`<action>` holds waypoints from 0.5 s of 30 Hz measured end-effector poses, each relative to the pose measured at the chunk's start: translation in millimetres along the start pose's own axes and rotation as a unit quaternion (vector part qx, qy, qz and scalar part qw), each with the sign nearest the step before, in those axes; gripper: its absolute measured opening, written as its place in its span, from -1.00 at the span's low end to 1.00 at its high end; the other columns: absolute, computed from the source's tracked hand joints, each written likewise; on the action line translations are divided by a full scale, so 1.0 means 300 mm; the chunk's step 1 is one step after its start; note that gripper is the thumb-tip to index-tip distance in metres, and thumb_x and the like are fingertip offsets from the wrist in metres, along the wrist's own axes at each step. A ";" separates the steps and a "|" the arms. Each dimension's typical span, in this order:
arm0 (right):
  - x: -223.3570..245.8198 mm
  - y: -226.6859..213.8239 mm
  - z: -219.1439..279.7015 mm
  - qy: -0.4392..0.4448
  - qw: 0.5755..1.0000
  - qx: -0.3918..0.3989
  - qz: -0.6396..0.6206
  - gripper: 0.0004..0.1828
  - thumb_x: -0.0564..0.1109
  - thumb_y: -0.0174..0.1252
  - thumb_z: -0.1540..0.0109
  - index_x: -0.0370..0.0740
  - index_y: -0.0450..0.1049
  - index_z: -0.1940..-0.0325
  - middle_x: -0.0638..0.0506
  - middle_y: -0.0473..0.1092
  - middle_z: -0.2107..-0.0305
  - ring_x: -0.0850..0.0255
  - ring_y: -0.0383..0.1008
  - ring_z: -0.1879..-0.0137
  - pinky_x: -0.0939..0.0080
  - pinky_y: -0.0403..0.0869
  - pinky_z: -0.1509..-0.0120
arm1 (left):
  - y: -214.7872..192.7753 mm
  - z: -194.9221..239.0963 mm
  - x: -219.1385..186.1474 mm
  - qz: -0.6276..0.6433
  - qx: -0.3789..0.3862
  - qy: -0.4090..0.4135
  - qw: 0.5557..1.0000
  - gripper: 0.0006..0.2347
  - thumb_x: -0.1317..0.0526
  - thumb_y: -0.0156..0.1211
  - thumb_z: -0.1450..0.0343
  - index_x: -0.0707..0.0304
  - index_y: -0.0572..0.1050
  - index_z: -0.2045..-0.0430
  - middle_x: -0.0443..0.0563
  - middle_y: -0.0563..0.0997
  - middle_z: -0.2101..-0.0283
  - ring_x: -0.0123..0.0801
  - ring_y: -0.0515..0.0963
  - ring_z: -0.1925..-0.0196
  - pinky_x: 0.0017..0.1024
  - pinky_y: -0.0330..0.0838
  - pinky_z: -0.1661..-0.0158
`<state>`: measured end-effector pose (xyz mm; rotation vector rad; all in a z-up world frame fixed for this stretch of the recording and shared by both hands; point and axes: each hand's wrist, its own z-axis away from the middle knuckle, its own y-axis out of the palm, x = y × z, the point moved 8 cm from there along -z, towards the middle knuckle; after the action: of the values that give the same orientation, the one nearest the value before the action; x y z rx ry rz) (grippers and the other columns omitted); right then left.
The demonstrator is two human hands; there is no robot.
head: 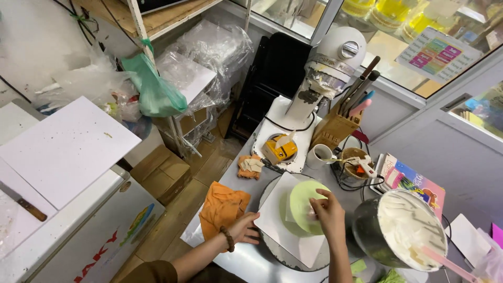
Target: The person smooths the green frosting on a round cake using a spatula while rotating the cake on a turntable. They wipe the spatula with an orange cloth, reposition the parchment paper under the cake, and finally pick up a green piping bag to add frosting details on top.
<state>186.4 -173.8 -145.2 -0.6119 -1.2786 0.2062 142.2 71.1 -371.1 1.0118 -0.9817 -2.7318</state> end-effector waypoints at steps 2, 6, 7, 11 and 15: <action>-0.006 0.003 -0.017 -0.018 0.999 -0.022 0.034 -0.56 -0.16 0.30 -0.21 -0.29 0.49 -0.16 -0.04 0.56 0.51 0.33 0.45 0.47 0.30 0.42 0.39 | -0.001 -0.010 0.014 -0.011 0.015 -0.019 1.000 -0.39 -0.23 0.22 -0.33 0.03 0.24 -0.17 0.21 0.43 -0.16 0.13 0.53 -0.22 0.07 0.55 -0.12; -0.045 -0.030 -0.026 0.001 1.000 -0.025 0.013 -0.56 -0.13 0.28 -0.22 -0.32 0.48 -0.16 -0.05 0.55 0.50 0.33 0.46 0.46 0.28 0.43 0.39 | -0.054 -0.087 0.080 -0.048 0.012 -0.026 0.998 -0.38 -0.26 0.19 -0.34 0.09 0.27 -0.16 0.16 0.49 -0.12 0.00 0.56 -0.19 0.03 0.58 -0.11; -0.060 -0.041 -0.020 0.008 0.999 -0.029 0.020 -0.56 -0.13 0.28 -0.22 -0.32 0.48 -0.15 -0.05 0.56 0.50 0.34 0.49 0.45 0.30 0.45 0.38 | -0.067 -0.100 0.095 -0.055 0.010 -0.026 0.998 -0.38 -0.27 0.18 -0.37 0.16 0.27 -0.14 0.17 0.47 -0.11 -0.02 0.57 -0.17 -0.03 0.56 -0.11; -0.105 -0.104 0.014 0.026 0.997 -0.057 0.040 -0.54 -0.15 0.30 -0.21 -0.35 0.47 -0.16 -0.06 0.57 0.49 0.31 0.55 0.41 0.29 0.48 0.33 | -0.068 -0.077 0.052 -0.096 -0.007 -0.009 0.995 -0.39 -0.27 0.11 -0.37 0.07 0.32 -0.21 0.04 0.53 -0.18 -0.20 0.60 -0.15 -0.23 0.50 -0.11; -0.191 -0.212 0.053 0.057 0.995 -0.074 -0.017 -0.52 -0.19 0.26 -0.22 -0.39 0.40 -0.20 -0.13 0.53 0.48 0.20 0.54 0.45 0.18 0.53 0.39 | -0.076 -0.121 0.009 -0.040 0.005 0.061 0.997 -0.38 -0.24 0.09 -0.39 0.16 0.29 -0.24 0.17 0.53 -0.17 -0.14 0.63 -0.13 -0.20 0.54 -0.10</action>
<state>142.8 -248.4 -156.4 -0.7183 -1.1991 0.0485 165.5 68.7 -407.0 1.2276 -0.9568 -2.6918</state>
